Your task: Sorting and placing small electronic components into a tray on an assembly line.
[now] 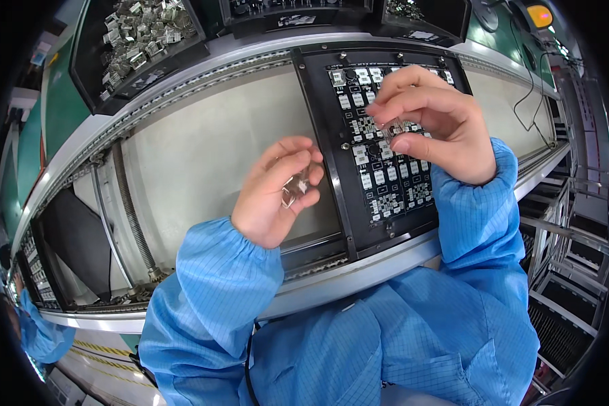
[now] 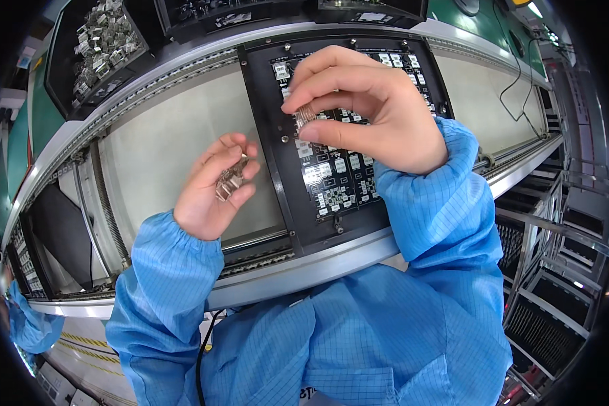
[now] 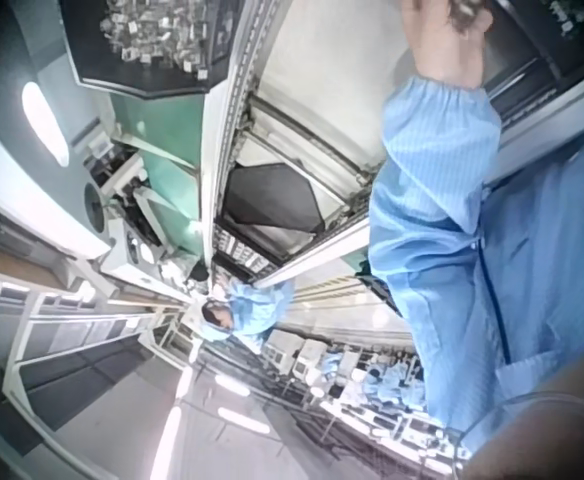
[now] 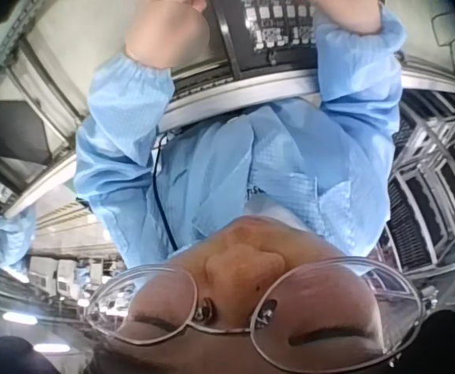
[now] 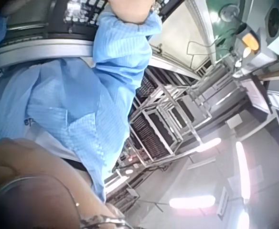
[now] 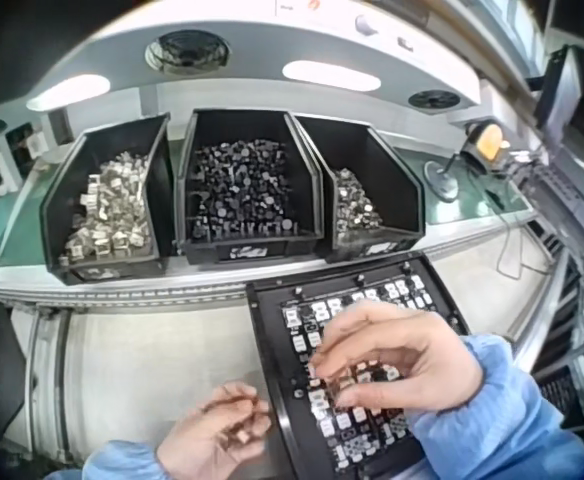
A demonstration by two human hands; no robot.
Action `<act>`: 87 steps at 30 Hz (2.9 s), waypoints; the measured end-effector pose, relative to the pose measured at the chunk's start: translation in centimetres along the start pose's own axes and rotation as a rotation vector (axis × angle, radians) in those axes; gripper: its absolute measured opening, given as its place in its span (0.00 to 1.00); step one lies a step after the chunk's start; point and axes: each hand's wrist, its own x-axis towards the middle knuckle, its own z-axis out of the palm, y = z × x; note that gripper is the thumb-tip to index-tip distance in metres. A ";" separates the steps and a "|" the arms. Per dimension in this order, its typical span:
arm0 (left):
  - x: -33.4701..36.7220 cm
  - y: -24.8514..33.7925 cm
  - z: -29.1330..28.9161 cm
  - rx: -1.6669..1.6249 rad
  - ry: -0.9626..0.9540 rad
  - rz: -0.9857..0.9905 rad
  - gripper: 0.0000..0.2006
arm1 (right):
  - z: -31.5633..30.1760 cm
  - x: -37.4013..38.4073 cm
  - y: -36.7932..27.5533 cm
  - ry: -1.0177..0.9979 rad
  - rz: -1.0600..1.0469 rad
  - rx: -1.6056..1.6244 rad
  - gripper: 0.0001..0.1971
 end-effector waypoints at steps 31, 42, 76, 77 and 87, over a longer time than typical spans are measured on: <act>-2.2 1.5 -0.7 -0.145 -0.129 -0.016 0.14 | 4.4 -1.0 2.2 -0.101 -0.098 -0.727 0.22; -2.2 1.5 -0.6 -0.173 -0.151 -0.020 0.14 | 4.9 -0.7 2.4 -0.076 -0.140 -0.771 0.22; -2.6 1.4 -0.2 -0.201 -0.175 0.031 0.14 | 6.1 -1.2 1.8 -0.087 -0.270 -0.830 0.20; -2.6 1.4 -0.2 -0.201 -0.175 0.032 0.14 | 6.1 -1.2 1.9 -0.087 -0.271 -0.830 0.20; -2.8 1.0 0.5 -0.174 -0.192 0.059 0.14 | 5.7 -1.4 1.8 -0.030 -0.180 -0.787 0.19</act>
